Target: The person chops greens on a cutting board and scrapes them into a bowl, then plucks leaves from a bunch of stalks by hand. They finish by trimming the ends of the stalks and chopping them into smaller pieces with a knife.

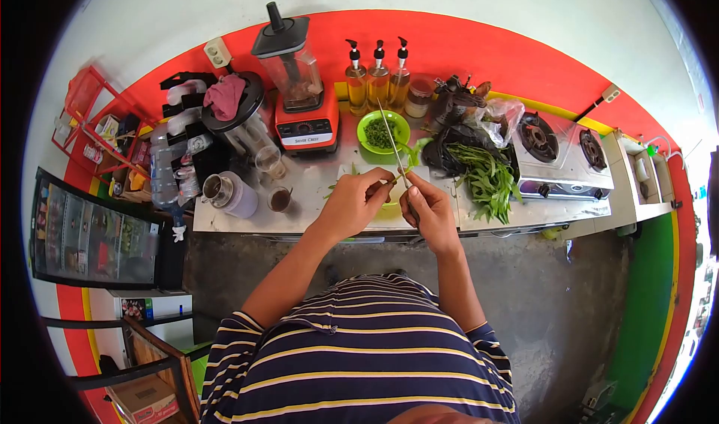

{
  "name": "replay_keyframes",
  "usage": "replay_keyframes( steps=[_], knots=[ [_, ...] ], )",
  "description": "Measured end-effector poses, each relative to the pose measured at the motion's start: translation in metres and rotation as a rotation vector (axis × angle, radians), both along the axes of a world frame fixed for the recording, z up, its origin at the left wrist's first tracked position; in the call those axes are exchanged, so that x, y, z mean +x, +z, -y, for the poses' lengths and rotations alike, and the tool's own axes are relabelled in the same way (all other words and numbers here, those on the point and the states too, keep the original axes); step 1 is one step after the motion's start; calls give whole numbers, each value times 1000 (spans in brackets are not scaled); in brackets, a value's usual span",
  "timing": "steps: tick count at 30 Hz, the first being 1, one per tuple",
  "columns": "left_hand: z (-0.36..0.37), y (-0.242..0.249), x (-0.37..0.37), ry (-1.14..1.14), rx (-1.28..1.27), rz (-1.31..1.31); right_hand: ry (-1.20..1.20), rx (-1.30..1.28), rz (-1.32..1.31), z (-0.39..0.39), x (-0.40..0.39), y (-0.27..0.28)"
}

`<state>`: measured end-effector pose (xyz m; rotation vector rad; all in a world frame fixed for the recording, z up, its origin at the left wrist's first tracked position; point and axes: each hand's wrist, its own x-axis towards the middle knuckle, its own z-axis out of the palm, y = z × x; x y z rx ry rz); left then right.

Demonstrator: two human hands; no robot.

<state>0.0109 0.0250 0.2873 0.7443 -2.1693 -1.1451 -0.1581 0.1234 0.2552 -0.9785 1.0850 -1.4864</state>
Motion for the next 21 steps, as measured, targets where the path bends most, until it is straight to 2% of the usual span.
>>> replay_keyframes(
  steps=[2, 7, 9, 11, 13, 14, 18, 19, 21],
  knots=[
    [-1, -2, 6, 20, -5, 19, 12, 18, 95, 2, 7, -5],
    [5, -24, 17, 1, 31, 122, 0, 128, 130, 11, 21, -32],
    [10, -34, 22, 35, 26, 222, -51, 137, -79, 16, 23, -50],
    [13, -39, 30, 14, -24, 340, -107, 96, -94, 23, 25, -67],
    [12, -42, 39, 37, -84, 289, -206, 120, -346, 27, 17, -76],
    [12, -43, 45, 80, -48, 273, -240, 186, -384, 31, 13, -80],
    [11, -42, 73, 219, 24, 227, -186, 368, -188, 46, 0, -118],
    [9, -40, 80, 225, 29, 234, -178, 373, -184, 51, -2, -131],
    [6, -36, 93, 303, 65, 236, -26, 395, -346, 61, -6, -157]
  ],
)
